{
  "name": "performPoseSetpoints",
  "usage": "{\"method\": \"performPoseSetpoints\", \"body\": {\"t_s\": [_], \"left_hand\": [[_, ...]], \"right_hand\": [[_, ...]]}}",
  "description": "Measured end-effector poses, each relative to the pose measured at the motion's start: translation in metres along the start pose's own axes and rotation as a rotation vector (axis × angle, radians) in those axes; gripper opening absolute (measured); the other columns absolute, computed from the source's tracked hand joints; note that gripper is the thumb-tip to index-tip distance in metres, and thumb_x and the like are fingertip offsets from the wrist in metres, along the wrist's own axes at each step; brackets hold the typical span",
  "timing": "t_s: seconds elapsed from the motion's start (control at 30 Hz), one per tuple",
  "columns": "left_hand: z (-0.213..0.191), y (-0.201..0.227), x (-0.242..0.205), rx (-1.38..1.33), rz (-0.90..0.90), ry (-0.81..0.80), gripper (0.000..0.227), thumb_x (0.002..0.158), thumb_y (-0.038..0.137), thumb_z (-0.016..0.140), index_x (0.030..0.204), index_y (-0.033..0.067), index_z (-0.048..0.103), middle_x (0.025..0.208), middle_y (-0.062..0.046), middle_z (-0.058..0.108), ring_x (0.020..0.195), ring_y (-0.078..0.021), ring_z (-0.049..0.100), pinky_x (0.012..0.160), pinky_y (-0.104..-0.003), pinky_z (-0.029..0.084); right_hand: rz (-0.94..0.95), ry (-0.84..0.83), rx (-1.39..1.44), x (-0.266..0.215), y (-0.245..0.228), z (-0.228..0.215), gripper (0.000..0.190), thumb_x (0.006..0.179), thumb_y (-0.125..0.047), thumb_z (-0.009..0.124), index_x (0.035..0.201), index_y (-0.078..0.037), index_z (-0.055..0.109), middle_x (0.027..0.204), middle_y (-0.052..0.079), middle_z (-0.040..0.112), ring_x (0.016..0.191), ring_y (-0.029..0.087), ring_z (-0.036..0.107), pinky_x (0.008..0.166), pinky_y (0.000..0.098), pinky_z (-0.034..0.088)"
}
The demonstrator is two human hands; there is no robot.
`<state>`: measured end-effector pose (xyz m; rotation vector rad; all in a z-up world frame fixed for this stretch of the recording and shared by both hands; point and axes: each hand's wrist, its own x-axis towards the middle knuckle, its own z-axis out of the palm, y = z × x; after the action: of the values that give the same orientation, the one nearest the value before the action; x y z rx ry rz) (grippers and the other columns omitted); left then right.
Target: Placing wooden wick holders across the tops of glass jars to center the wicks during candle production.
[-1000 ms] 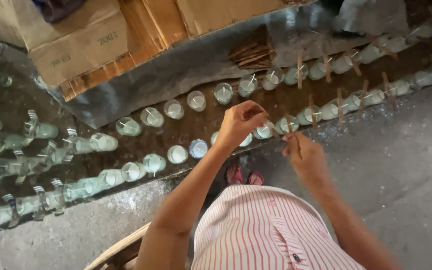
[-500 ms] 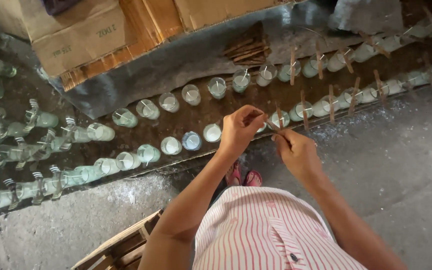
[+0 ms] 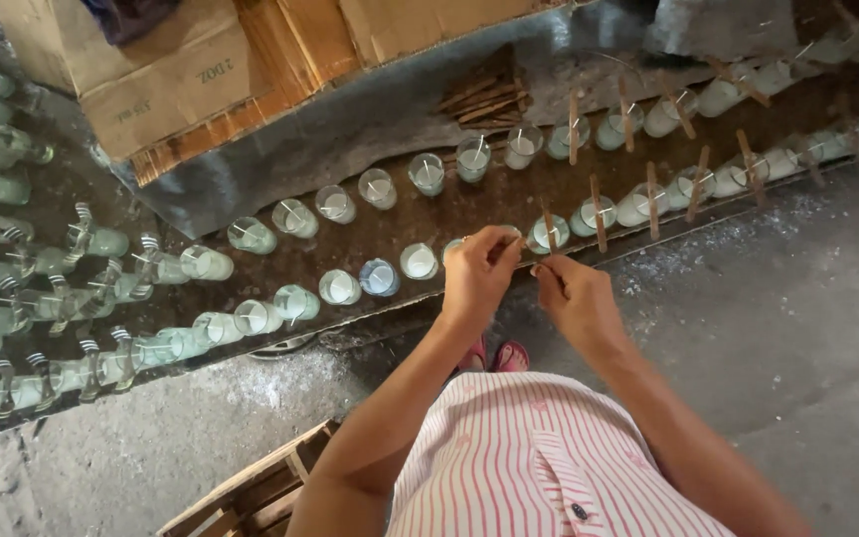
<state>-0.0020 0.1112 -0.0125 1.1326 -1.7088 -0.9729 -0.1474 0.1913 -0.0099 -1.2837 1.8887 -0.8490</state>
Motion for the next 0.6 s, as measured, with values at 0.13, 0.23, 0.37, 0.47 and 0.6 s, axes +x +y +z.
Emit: {"method": "performPoseSetpoints", "body": {"t_s": [0.13,0.23,0.37,0.47,0.6], "left_hand": [[0.004,-0.002,-0.009,0.04,0.066,0.029,0.006,0.09,0.01,0.077,0.096,0.009,0.076,0.079,-0.011,0.076,0.075,-0.0318,0.074,0.066,-0.039,0.059],[0.005,-0.006,-0.014,0.043,0.105,0.011,0.007,0.09,0.007,0.076,0.097,0.0087,0.077,0.084,-0.012,0.077,0.077,-0.0322,0.075,0.069,-0.039,0.061],[0.007,-0.002,-0.024,0.03,0.058,-0.047,0.009,0.092,0.008,0.074,0.1,0.0118,0.076,0.085,-0.008,0.077,0.079,-0.0286,0.075,0.072,-0.037,0.06],[0.01,0.0,-0.025,0.094,0.15,-0.051,0.01,0.094,0.009,0.072,0.102,0.013,0.075,0.087,-0.006,0.077,0.079,-0.0281,0.075,0.071,-0.036,0.06],[0.012,-0.077,-0.017,0.957,0.569,0.1,0.017,0.092,0.013,0.062,0.106,0.0191,0.069,0.092,-0.005,0.072,0.074,-0.0197,0.069,0.068,-0.035,0.058]], "right_hand": [[0.026,0.006,0.009,0.003,0.003,0.005,0.021,0.103,-0.024,0.06,0.101,-0.012,0.077,0.065,0.009,0.072,0.067,0.028,0.072,0.061,0.0406,0.056],[0.142,-0.036,0.239,0.005,0.01,0.01,0.024,0.101,-0.014,0.056,0.094,-0.004,0.076,0.055,0.012,0.064,0.044,0.021,0.059,0.041,0.0342,0.045],[0.354,-0.058,0.811,0.007,0.022,0.016,0.018,0.099,-0.009,0.054,0.089,-0.002,0.066,0.056,0.009,0.052,0.038,0.016,0.045,0.03,0.0281,0.031],[0.26,-0.079,0.732,0.005,0.006,0.006,0.029,0.105,-0.013,0.053,0.081,-0.001,0.065,0.051,0.008,0.05,0.037,0.016,0.045,0.031,0.0265,0.03],[0.213,-0.075,0.477,-0.026,-0.023,-0.009,0.026,0.102,-0.008,0.055,0.086,0.003,0.072,0.044,0.013,0.054,0.031,0.019,0.045,0.032,0.0306,0.033]]}}
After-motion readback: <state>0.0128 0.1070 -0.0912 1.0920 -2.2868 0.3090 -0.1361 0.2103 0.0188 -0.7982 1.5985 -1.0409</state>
